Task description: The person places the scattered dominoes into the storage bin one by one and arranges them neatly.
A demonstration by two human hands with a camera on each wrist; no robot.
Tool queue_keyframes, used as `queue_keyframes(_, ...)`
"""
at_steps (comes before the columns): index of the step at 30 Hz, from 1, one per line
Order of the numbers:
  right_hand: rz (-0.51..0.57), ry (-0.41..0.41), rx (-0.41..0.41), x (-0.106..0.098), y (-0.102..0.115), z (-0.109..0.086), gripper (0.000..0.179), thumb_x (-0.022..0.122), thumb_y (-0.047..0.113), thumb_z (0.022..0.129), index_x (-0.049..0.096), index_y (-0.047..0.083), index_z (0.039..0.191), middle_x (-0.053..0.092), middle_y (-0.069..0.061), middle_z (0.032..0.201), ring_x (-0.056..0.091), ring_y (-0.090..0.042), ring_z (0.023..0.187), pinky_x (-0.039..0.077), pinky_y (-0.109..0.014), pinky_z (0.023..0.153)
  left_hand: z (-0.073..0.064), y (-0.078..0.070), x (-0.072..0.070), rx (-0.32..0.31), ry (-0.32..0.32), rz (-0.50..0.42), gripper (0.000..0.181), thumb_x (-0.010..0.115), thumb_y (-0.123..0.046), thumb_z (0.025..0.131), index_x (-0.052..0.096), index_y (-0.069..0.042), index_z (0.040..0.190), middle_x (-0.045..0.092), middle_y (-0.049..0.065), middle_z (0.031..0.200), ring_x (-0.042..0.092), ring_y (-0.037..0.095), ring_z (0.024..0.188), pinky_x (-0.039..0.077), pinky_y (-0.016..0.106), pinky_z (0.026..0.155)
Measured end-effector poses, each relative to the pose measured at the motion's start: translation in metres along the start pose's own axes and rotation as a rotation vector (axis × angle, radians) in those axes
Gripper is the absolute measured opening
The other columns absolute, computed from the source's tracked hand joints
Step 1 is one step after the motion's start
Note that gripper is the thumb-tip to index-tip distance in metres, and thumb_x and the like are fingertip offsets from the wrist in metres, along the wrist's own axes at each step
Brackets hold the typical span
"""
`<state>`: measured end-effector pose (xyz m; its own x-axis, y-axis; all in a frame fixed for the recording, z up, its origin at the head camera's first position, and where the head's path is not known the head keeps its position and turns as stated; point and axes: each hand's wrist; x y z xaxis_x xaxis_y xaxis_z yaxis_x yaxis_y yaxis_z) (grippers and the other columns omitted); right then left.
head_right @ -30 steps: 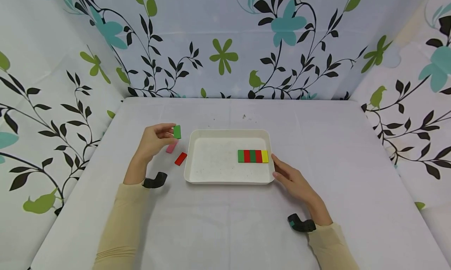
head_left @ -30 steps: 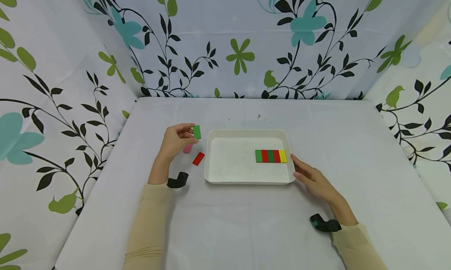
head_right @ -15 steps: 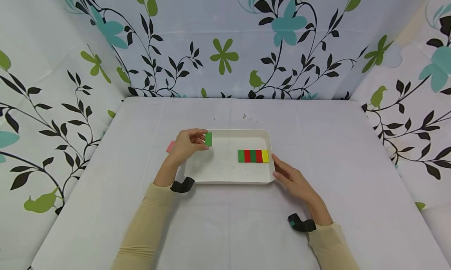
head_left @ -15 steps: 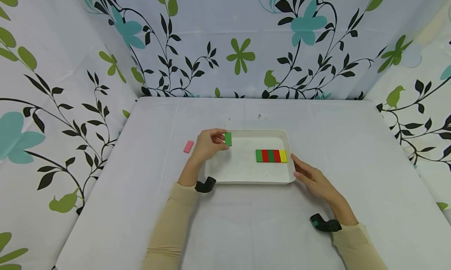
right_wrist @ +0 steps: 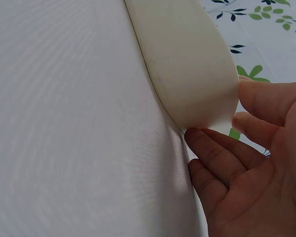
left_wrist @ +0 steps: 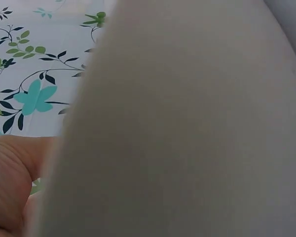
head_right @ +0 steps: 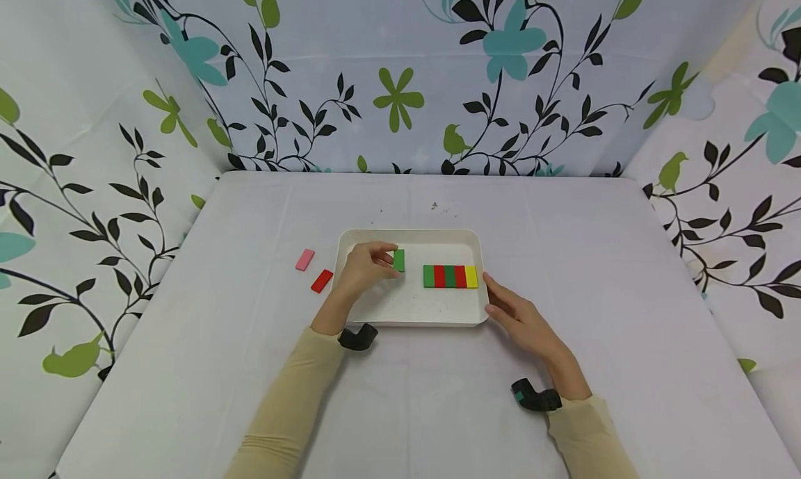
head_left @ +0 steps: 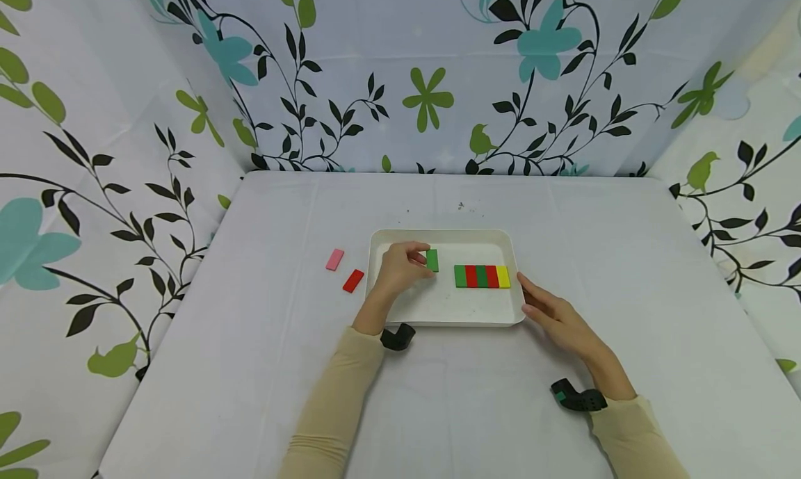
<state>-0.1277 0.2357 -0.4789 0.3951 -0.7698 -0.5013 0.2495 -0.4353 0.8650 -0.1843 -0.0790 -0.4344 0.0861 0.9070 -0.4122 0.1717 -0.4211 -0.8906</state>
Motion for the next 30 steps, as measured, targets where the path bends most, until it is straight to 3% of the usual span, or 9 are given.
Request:
queue_keyframes(5, 0.012, 0.002, -0.003, 0.000, 0.001, 0.000, 0.059, 0.051, 0.013, 0.102, 0.025, 0.003, 0.154, 0.024, -0.023, 0.158, 0.031, -0.046, 0.140, 0.032, -0.002, 0.096, 0.003, 0.004, 0.012, -0.051, -0.005, 0.002, 0.052, 0.082, 0.003, 0.070, 0.070, -0.010, 0.120, 0.067, 0.009, 0.094, 0.058, 0.018, 0.081, 0.045, 0.023, 0.065)
queue_keyframes(11, 0.008, 0.005, -0.001, 0.000, 0.001, 0.000, 0.059, 0.051, 0.013, 0.102, 0.025, 0.004, 0.154, 0.024, -0.023, 0.158, 0.034, -0.046, 0.139, 0.033, -0.002, 0.096, 0.005, 0.008, 0.023, -0.069, -0.004, 0.032, 0.053, 0.084, 0.003, 0.068, 0.071, -0.010, 0.118, 0.067, 0.007, 0.090, 0.057, 0.017, 0.079, 0.044, 0.024, 0.068)
queue_keyframes(30, 0.009, 0.005, -0.005, 0.000, 0.001, -0.001, 0.059, 0.050, 0.013, 0.102, 0.024, 0.003, 0.154, 0.023, -0.023, 0.158, 0.032, -0.047, 0.140, 0.032, -0.002, 0.096, 0.001, 0.003, 0.042, -0.022, -0.007, 0.156, 0.051, 0.083, 0.004, 0.068, 0.071, -0.006, 0.117, 0.061, 0.004, 0.079, 0.050, 0.016, 0.073, 0.040, 0.024, 0.064)
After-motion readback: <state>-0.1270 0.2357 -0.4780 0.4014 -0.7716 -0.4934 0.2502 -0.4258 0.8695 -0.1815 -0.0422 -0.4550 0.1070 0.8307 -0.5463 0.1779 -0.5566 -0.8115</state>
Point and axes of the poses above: each hand's wrist, its own z-axis towards the middle knuckle, its own x-axis out of the palm, y = z × x
